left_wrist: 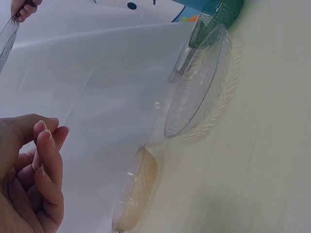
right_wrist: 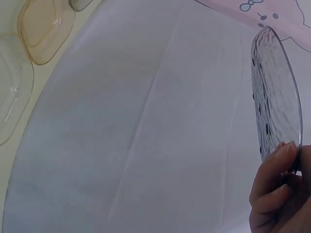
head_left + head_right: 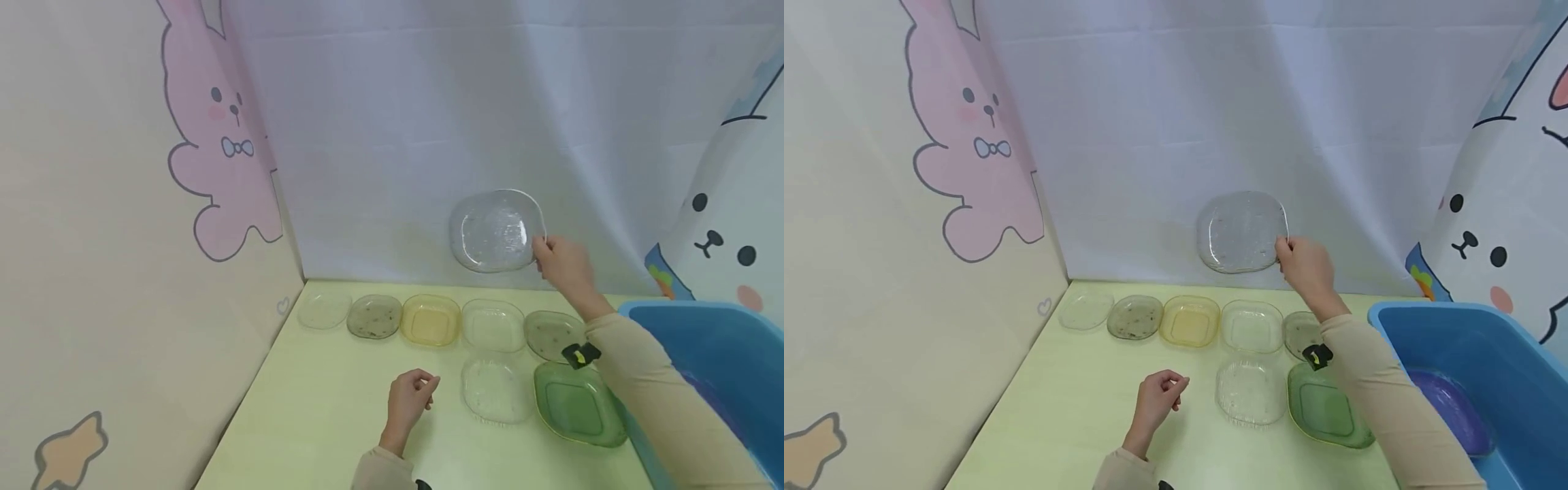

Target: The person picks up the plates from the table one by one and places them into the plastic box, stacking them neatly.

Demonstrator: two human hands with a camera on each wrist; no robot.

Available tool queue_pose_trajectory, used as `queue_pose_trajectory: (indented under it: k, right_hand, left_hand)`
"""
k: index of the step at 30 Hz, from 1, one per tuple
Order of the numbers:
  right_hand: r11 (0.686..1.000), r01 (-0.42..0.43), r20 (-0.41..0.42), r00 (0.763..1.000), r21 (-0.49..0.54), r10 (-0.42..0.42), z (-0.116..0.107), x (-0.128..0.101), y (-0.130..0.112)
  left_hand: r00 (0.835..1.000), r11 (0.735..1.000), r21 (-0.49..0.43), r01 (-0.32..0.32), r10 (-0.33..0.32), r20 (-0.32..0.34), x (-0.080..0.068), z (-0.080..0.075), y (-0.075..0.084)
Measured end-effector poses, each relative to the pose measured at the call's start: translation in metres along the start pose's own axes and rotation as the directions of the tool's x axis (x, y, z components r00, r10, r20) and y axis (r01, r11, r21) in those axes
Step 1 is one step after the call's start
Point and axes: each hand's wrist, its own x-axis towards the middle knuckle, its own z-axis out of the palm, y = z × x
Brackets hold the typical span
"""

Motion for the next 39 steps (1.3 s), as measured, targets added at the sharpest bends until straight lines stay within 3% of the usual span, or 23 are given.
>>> queue_pose_trajectory:
  k: [5, 14, 17, 24, 28, 33, 39]
  right_hand:
    - [1.0, -0.001, 0.04, 0.999, -0.028, 0.002, -0.022, 0.015, 0.005]
    - [0.995, -0.019, 0.174, 0.984, -0.099, 0.036, -0.054, 0.019, 0.038]
    - [0.994, -0.035, 0.238, 0.969, -0.108, 0.06, -0.063, 0.02, 0.053]
    - [0.992, -0.061, 0.401, 0.91, -0.113, 0.102, -0.088, 0.022, 0.085]
    - [0.99, -0.043, 0.454, 0.885, -0.133, 0.099, -0.102, 0.016, 0.104]
    - [0.979, -0.015, 0.467, 0.878, -0.203, 0.11, -0.115, 0.003, 0.126]
    - [0.969, -0.028, 0.418, 0.899, -0.244, 0.131, -0.122, -0.011, 0.158]
  left_hand:
    - [1.0, 1.0, 0.008, -0.002, 0.001, 0.004, -0.001, 0.004, 0.001]
    - [1.0, 1.0, 0.022, 0.007, -0.007, -0.017, -0.003, 0.0, -0.001]
    - [1.0, 0.999, 0.025, 0.02, -0.02, -0.018, -0.002, -0.003, -0.003]
    - [0.999, 0.999, 0.026, 0.023, -0.022, -0.039, 0.003, -0.012, -0.005]
    - [0.998, 0.999, 0.024, 0.043, -0.042, -0.043, 0.002, -0.017, -0.009]
    - [0.997, 0.998, 0.008, 0.056, -0.056, -0.044, -0.001, -0.018, -0.015]
    - [0.996, 0.998, -0.048, 0.038, -0.042, -0.084, -0.002, -0.017, -0.015]
